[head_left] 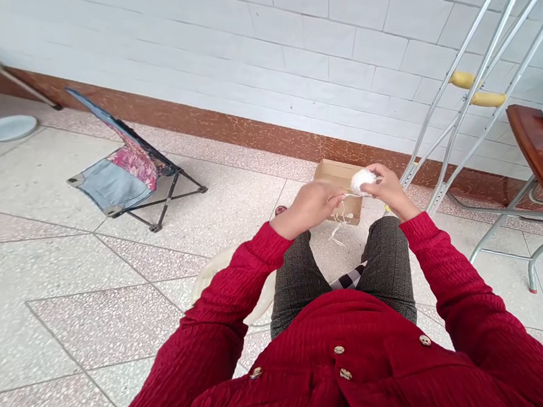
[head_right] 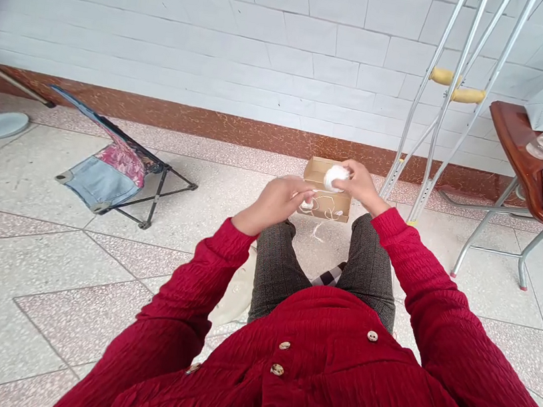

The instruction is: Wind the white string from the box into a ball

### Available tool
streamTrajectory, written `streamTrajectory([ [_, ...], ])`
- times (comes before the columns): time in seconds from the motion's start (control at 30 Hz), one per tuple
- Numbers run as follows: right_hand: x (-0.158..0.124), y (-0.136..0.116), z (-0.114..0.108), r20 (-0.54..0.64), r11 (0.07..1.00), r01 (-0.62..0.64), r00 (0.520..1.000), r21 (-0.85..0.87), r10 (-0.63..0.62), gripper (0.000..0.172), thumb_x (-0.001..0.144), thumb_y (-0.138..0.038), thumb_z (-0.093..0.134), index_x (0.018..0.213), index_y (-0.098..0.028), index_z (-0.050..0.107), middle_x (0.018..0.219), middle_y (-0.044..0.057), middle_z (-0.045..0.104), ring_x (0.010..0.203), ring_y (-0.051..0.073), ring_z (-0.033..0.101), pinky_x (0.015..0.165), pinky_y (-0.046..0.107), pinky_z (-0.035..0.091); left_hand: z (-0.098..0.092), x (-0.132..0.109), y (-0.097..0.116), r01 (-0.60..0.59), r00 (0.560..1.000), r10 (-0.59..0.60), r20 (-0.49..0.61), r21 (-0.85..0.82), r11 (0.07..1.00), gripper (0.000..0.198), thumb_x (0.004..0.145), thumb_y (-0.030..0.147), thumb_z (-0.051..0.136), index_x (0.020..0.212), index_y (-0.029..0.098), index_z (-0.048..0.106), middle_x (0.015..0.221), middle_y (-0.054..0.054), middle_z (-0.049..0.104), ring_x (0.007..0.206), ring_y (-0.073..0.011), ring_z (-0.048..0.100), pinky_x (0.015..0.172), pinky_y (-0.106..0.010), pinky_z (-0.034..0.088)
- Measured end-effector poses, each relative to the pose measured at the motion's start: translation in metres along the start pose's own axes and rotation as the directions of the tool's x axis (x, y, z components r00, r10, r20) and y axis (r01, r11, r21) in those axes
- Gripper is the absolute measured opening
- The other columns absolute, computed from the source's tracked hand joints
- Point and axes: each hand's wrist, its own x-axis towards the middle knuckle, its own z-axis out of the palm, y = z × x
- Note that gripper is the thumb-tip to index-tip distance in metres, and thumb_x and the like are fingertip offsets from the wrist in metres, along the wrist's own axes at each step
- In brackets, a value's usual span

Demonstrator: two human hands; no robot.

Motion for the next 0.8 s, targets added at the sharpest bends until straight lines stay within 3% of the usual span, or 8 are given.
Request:
streamTrajectory([
  [0.13, -0.026, 0.003, 0.016, 0.379, 0.983, -0.132, 0.923, 0.127, 0.075, 0.043, 0.061, -0.021, 0.079, 0.103, -0.019, 0.068, 0.091, 0.002, 0.068, 0.072, 0.015, 0.063, 0.054, 0.025, 0.052, -0.013, 0.021, -0.010, -0.078, 0.996, 0.081, -0.029, 0.095, 0.992, 0.026, 0.096, 0.030, 0.060, 0.077, 0.019, 0.074, 0.078, -0.003, 0.073, 0.081, -0.0198, 0.063, 0.092, -0.037, 0.047],
  [0.23, -0.038, -0.006, 0.013, 0.488, 0.903, -0.229, 0.872, 0.363, 0.025, 0.047, 0.066, -0.024, 0.081, 0.111, -0.021, 0.067, 0.098, 0.003, 0.071, 0.080, 0.018, 0.068, 0.067, 0.031, 0.062, -0.006, 0.027, -0.021, -0.022, 0.998, 0.020, -0.054, -0.041, 0.999, 0.030, 0.098, 0.033, 0.055, 0.081, 0.018, 0.075, 0.081, -0.003, 0.074, 0.079, -0.0183, 0.064, 0.082, -0.032, 0.048],
  [0.37, -0.034, -0.025, 0.002, 0.401, 0.830, -0.158, 0.912, 0.535, -0.085, 0.053, 0.066, -0.030, 0.086, 0.113, -0.023, 0.063, 0.107, 0.005, 0.072, 0.093, 0.021, 0.069, 0.082, 0.038, 0.064, 0.012, 0.023, -0.029, 0.090, 0.990, -0.107, -0.087, -0.176, 0.980, 0.033, 0.097, 0.034, 0.054, 0.080, 0.015, 0.076, 0.074, -0.001, 0.071, 0.069, -0.0155, 0.061, 0.068, -0.027, 0.043],
  [0.47, -0.017, -0.035, -0.006, 0.258, 0.868, -0.026, 0.959, 0.495, -0.118, 0.048, 0.073, -0.039, 0.082, 0.113, -0.023, 0.061, 0.110, 0.006, 0.070, 0.098, 0.022, 0.068, 0.086, 0.042, 0.062, 0.022, 0.016, -0.023, 0.148, 0.987, -0.158, -0.026, -0.229, 0.962, 0.036, 0.096, 0.034, 0.055, 0.071, 0.015, 0.073, 0.065, -0.001, 0.066, 0.060, -0.0126, 0.053, 0.063, -0.026, 0.039],
  [0.57, 0.003, -0.035, -0.013, -0.003, 0.956, 0.161, 0.986, 0.245, -0.165, 0.044, 0.076, -0.037, 0.077, 0.113, -0.023, 0.060, 0.111, 0.006, 0.066, 0.101, 0.024, 0.065, 0.086, 0.044, 0.060, 0.023, 0.008, -0.008, 0.187, 0.981, -0.163, 0.107, -0.293, 0.938, 0.034, 0.095, 0.030, 0.056, 0.068, 0.015, 0.072, 0.066, -0.001, 0.066, 0.060, -0.0114, 0.052, 0.063, -0.025, 0.040],
  [0.67, 0.015, -0.022, -0.015, -0.210, 0.953, 0.253, 0.935, -0.166, -0.285, 0.050, 0.065, -0.026, 0.082, 0.110, -0.022, 0.062, 0.113, 0.007, 0.063, 0.106, 0.027, 0.061, 0.089, 0.048, 0.057, 0.014, 0.005, 0.006, 0.208, 0.972, -0.159, 0.173, -0.312, 0.927, 0.032, 0.094, 0.028, 0.058, 0.068, 0.015, 0.072, 0.067, -0.001, 0.068, 0.060, -0.0108, 0.053, 0.062, -0.025, 0.040],
  [0.73, 0.012, -0.012, -0.012, -0.185, 0.910, 0.241, 0.931, -0.338, -0.316, 0.050, 0.058, -0.020, 0.083, 0.104, -0.020, 0.064, 0.110, 0.008, 0.062, 0.104, 0.029, 0.059, 0.091, 0.049, 0.054, 0.005, 0.007, 0.009, 0.205, 0.972, -0.159, 0.172, -0.296, 0.933, 0.031, 0.094, 0.030, 0.059, 0.070, 0.015, 0.074, 0.065, -0.001, 0.067, 0.056, -0.0102, 0.052, 0.061, -0.025, 0.039],
  [0.8, 0.002, -0.005, -0.006, -0.025, 0.919, 0.224, 0.969, -0.325, -0.245, 0.045, 0.056, -0.018, 0.082, 0.098, -0.020, 0.066, 0.102, 0.006, 0.064, 0.098, 0.027, 0.060, 0.088, 0.046, 0.053, -0.003, 0.010, 0.007, 0.181, 0.981, -0.154, 0.120, -0.265, 0.947, 0.029, 0.092, 0.029, 0.061, 0.071, 0.016, 0.075, 0.063, 0.000, 0.067, 0.056, -0.0104, 0.053, 0.061, -0.025, 0.040],
])
